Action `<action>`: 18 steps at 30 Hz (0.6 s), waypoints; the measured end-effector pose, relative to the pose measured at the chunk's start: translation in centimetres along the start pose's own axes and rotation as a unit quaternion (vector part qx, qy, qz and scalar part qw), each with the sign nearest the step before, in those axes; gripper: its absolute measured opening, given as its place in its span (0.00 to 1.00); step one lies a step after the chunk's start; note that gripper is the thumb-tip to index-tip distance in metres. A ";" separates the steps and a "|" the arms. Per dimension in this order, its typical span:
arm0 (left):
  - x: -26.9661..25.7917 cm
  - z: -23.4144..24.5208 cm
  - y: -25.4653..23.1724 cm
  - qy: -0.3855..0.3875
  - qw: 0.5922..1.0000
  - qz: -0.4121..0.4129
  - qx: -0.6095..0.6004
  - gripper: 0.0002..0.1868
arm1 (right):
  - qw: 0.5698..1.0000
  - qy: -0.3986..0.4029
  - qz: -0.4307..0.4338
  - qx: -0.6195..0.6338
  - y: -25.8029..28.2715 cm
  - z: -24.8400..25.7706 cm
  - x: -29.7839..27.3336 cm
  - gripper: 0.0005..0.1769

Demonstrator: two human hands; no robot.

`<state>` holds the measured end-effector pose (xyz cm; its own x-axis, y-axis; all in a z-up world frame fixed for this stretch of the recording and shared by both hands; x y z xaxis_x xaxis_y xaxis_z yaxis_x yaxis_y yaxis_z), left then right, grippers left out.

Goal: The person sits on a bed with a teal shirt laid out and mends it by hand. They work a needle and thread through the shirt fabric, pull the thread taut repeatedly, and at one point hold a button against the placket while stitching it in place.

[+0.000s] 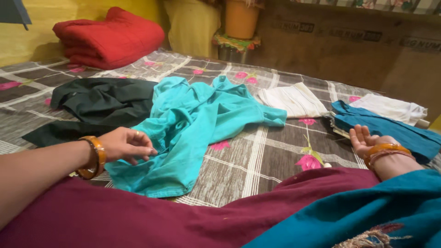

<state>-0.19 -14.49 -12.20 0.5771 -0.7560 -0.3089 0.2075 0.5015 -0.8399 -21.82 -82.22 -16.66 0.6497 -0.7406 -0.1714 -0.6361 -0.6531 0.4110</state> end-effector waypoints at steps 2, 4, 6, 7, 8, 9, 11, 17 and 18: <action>0.6 -0.5 -0.1 0.010 0.999 0.003 0.051 0.16 | 1.000 0.002 -0.004 -0.004 0.0 -0.1 0.1 0.13; 1.5 -1.0 0.4 0.026 0.996 0.000 0.088 0.18 | 1.000 0.004 -0.009 -0.009 0.4 0.3 0.2 0.13; 2.8 -2.1 0.3 0.051 0.990 -0.054 0.119 0.18 | 1.000 0.007 -0.011 -0.020 1.1 0.5 0.7 0.13; 3.4 -2.5 0.3 0.062 0.986 -0.080 0.134 0.18 | 1.000 0.009 -0.016 -0.023 1.2 0.7 1.1 0.13; 4.0 -2.6 0.8 0.070 0.982 -0.075 0.158 0.16 | 0.999 0.014 -0.021 -0.029 1.2 0.8 1.8 0.13; 4.6 -2.7 1.3 0.078 0.978 -0.070 0.181 0.14 | 0.999 0.020 -0.028 -0.034 1.2 1.0 2.5 0.14; 5.4 -1.7 2.5 0.081 0.977 -0.028 0.194 0.13 | 0.997 0.038 -0.042 -0.046 1.3 1.3 4.3 0.15; -0.3 7.6 4.4 0.033 0.990 0.090 0.099 0.11 | 0.978 0.140 -0.114 -0.103 -0.7 -0.2 8.5 0.19; -1.8 9.1 4.3 0.019 0.986 0.108 0.127 0.11 | 0.976 0.149 -0.115 -0.109 -1.0 -0.3 8.6 0.19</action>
<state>6.84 -7.16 -11.20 0.6007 -0.6322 -0.4893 0.2758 0.7384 -0.6154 -15.45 -87.93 -18.31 0.8779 -0.4780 -0.0265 -0.3766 -0.7236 0.5784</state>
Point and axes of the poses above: each hand's wrist, its own x-axis towards the middle knuckle, its own z-axis out of the back of the hand, y = z × x, the point moved 10 cm from there along x, towards the middle knuckle, and after that the axes turned 15 degrees about y, right-handed, at the moved point
